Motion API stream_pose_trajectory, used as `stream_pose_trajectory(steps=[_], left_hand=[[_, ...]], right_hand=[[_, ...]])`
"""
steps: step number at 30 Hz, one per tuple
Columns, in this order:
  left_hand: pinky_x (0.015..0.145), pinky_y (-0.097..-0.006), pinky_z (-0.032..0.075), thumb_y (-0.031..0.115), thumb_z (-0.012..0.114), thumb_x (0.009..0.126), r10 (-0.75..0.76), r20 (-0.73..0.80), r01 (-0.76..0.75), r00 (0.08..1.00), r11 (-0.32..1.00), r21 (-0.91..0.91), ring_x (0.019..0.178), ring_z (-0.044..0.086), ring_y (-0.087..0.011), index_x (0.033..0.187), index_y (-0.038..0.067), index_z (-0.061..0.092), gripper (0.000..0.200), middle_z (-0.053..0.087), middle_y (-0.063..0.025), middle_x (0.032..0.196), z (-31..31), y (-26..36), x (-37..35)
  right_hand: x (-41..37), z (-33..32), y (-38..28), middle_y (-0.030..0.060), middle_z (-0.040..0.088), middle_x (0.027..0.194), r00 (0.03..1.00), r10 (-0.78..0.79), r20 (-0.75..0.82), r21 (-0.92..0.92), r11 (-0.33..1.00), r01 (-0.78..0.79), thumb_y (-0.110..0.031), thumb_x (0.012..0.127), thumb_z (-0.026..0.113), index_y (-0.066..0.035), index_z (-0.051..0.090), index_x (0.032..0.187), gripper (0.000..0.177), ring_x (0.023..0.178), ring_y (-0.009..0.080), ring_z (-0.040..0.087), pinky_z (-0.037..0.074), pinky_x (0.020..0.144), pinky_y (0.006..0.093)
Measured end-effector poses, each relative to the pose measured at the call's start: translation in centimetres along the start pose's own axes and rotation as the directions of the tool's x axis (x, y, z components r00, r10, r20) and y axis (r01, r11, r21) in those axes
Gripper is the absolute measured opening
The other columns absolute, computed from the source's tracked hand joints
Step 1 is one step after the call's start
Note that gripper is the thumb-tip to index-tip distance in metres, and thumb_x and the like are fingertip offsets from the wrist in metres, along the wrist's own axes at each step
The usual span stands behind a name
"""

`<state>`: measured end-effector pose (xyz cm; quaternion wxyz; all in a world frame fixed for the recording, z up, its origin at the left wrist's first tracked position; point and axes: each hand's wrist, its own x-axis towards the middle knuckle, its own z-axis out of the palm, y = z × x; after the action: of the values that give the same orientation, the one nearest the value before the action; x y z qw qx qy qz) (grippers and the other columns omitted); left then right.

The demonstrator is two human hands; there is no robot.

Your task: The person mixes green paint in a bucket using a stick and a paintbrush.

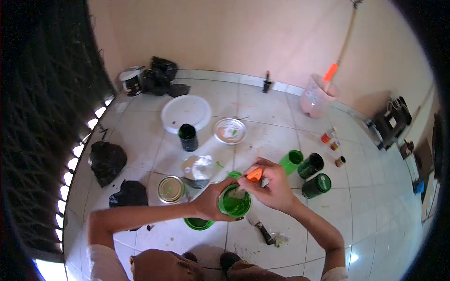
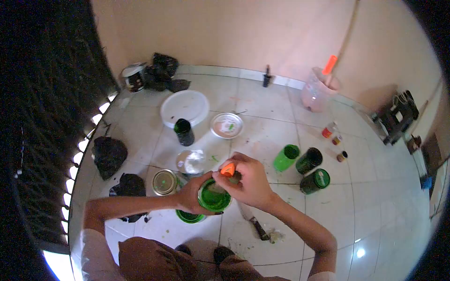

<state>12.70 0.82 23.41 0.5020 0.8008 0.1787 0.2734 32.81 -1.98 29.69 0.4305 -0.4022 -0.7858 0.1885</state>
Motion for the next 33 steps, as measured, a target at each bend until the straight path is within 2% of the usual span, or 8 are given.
stream_pose_trajectory(steps=[3,4,7,12,20,23,26,33], left_hand=[[0.085,-0.0331,0.047,0.02,0.086,0.056,-0.02,-0.214,0.008,0.977,0.999,-0.053,0.096,0.06,-0.0204,0.122,0.004,0.041,0.081,0.059,-0.01,0.103,0.2,0.0,-3.7],[0.085,-0.033,0.047,0.02,0.085,0.056,0.005,-0.288,-0.014,0.958,1.0,-0.028,0.095,0.06,-0.0202,0.122,0.004,0.041,0.081,0.059,-0.01,0.104,0.5,-0.1,-4.4],[0.078,-0.032,0.049,0.017,0.085,0.056,-0.084,-0.319,0.04,0.944,0.989,-0.144,0.085,0.062,-0.0186,0.114,0.002,0.049,0.07,0.062,-0.01,0.098,1.2,-1.5,-6.6],[0.067,-0.0299,0.049,0.012,0.082,0.054,-0.092,-0.377,0.033,0.922,0.986,-0.162,0.071,0.061,-0.0163,0.099,0.002,0.059,0.052,0.065,-0.0075,0.083,1.0,-1.7,-8.8],[0.083,-0.0298,0.047,0.011,0.083,0.05,-0.057,-0.246,-0.014,0.967,0.961,-0.277,0.095,0.059,-0.0172,0.107,0.002,0.059,0.063,0.059,-0.0092,0.105,-1.2,-1.1,-10.4],[0.084,-0.0301,0.05,0.014,0.085,0.05,-0.017,-0.308,-0.023,0.951,0.992,-0.125,0.092,0.064,-0.02,0.113,0.001,0.057,0.07,0.062,-0.0103,0.105,-1.7,-1.1,-10.8],[0.08,-0.0323,0.052,0.014,0.084,0.051,-0.042,-0.354,0.03,0.934,0.999,-0.04,0.087,0.067,-0.0214,0.113,0.003,0.057,0.069,0.065,-0.0109,0.102,-2.2,-0.3,-11.2],[0.081,-0.0318,0.052,0.013,0.083,0.052,-0.043,-0.431,0.07,0.901,0.997,0.046,0.09,0.067,-0.0219,0.113,0.004,0.056,0.068,0.065,-0.0098,0.103,-2.4,-0.6,-11.1]], right_hand=[[1.7,5.6,-1.1,0.0069,0.064,0.078,0.99,0.116,0.074,0.644,0.752,-0.136,-0.009,0.083,0.068,0.0,0.062,0.088,0.011,0.067,0.0156,0.059,0.047,0.065,0.0286],[2.1,6.5,-2.8,0.0019,0.059,0.073,0.918,0.31,0.248,0.811,0.452,-0.371,-0.009,0.087,0.063,-0.001,0.059,0.084,0.009,0.066,0.0116,0.054,0.044,0.064,0.0277],[2.2,9.5,-3.5,-0.0009,0.053,0.067,0.896,0.3,0.327,0.921,0.112,-0.373,-0.013,0.091,0.061,-0.005,0.054,0.076,0.019,0.058,0.0062,0.044,0.035,0.054,0.0246],[2.0,13.0,-5.8,-0.0071,0.041,0.048,0.871,0.418,0.258,0.842,0.344,-0.415,-0.023,0.094,0.062,-0.008,0.049,0.051,0.047,0.046,0.0009,0.032,0.022,0.044,0.0235],[3.1,10.0,-4.4,0.0026,0.057,0.065,0.769,-0.062,0.636,0.739,0.334,-0.585,-0.01,0.091,0.06,0.002,0.062,0.08,0.017,0.052,0.0062,0.046,0.032,0.048,0.0234],[2.3,10.8,-4.4,0.0052,0.06,0.068,0.916,-0.076,0.393,0.724,0.639,-0.258,-0.01,0.084,0.062,0.006,0.063,0.088,0.016,0.058,0.0144,0.054,0.041,0.053,0.028],[2.7,8.9,-6.1,0.0057,0.062,0.075,0.912,-0.112,0.394,0.215,0.976,0.027,-0.021,0.078,0.073,-0.002,0.065,0.099,0.028,0.066,0.0194,0.059,0.046,0.06,0.03],[2.1,9.2,-5.7,0.0025,0.061,0.063,0.952,-0.096,0.292,0.156,0.986,0.052,-0.025,0.07,0.083,-0.009,0.066,0.083,0.026,0.049,0.0149,0.058,0.043,0.046,0.026]])
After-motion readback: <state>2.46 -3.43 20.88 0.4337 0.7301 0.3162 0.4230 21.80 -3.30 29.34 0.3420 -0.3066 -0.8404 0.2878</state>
